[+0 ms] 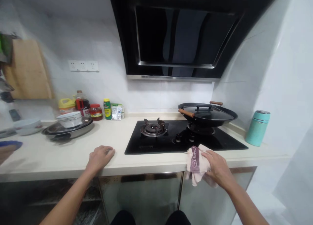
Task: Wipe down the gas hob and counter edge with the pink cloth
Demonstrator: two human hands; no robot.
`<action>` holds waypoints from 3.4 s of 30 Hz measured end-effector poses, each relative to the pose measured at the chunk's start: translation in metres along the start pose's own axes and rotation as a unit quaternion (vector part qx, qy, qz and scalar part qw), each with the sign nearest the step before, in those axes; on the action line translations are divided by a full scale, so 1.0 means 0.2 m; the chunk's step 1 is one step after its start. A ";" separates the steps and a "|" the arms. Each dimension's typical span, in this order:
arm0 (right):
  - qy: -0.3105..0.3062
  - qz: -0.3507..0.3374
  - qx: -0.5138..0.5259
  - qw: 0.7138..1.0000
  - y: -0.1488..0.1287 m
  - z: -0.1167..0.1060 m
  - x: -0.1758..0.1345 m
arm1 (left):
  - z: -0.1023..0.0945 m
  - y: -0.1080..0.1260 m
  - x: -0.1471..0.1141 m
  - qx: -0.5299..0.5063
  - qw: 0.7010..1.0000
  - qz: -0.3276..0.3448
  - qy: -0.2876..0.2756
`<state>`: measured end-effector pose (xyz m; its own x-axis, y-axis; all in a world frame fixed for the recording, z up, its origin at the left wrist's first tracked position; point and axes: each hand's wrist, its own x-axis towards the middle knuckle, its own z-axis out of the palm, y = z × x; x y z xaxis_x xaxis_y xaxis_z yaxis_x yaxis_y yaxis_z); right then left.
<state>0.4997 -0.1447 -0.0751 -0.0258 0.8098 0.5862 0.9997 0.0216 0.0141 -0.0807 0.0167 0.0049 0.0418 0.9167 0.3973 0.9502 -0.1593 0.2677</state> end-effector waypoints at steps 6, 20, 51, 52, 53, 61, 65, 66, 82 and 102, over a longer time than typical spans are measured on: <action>0.027 0.020 -0.024 0.999 -0.47 -0.04 0.07 | 0.00 0.03 0.00 -0.003 1.000 -0.012 -0.002; 0.084 -0.138 0.197 0.967 -1.18 0.12 0.21 | -0.03 0.03 -0.04 -0.048 0.998 -0.021 0.019; -0.046 0.178 0.485 0.855 -0.90 -0.06 0.72 | -0.03 0.03 -0.06 -0.027 1.000 -0.013 0.003; -0.039 0.191 0.442 0.876 -0.87 -0.04 0.72 | -0.03 0.03 -0.05 -0.026 1.000 -0.012 0.002; -0.027 0.203 0.416 0.886 -0.84 -0.02 0.72 | -0.03 0.03 -0.05 -0.025 1.000 -0.011 0.003; 0.018 0.129 0.270 0.954 -0.83 -0.19 0.70 | -0.01 0.03 -0.05 -0.015 1.000 -0.004 0.015; -0.138 0.076 0.180 0.971 -1.09 -0.16 0.71 | -0.02 0.03 -0.04 -0.002 1.000 -0.004 0.006; -0.159 0.079 0.162 0.971 -1.15 -0.14 0.72 | -0.02 0.03 -0.04 0.000 1.000 -0.004 0.002; -0.160 -0.023 0.247 0.955 -1.47 -0.07 0.79 | -0.02 -0.03 0.06 0.038 0.999 0.010 -0.037; -0.106 0.340 -0.055 0.933 -0.09 -0.32 0.32 | -0.03 0.03 0.04 0.032 0.999 0.004 -0.038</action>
<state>0.4797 -0.1311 0.0144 0.6271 0.7117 0.3164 0.7781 -0.5912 -0.2124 -0.0771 0.0210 0.0145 0.0705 0.9413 0.3301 0.9677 -0.1449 0.2065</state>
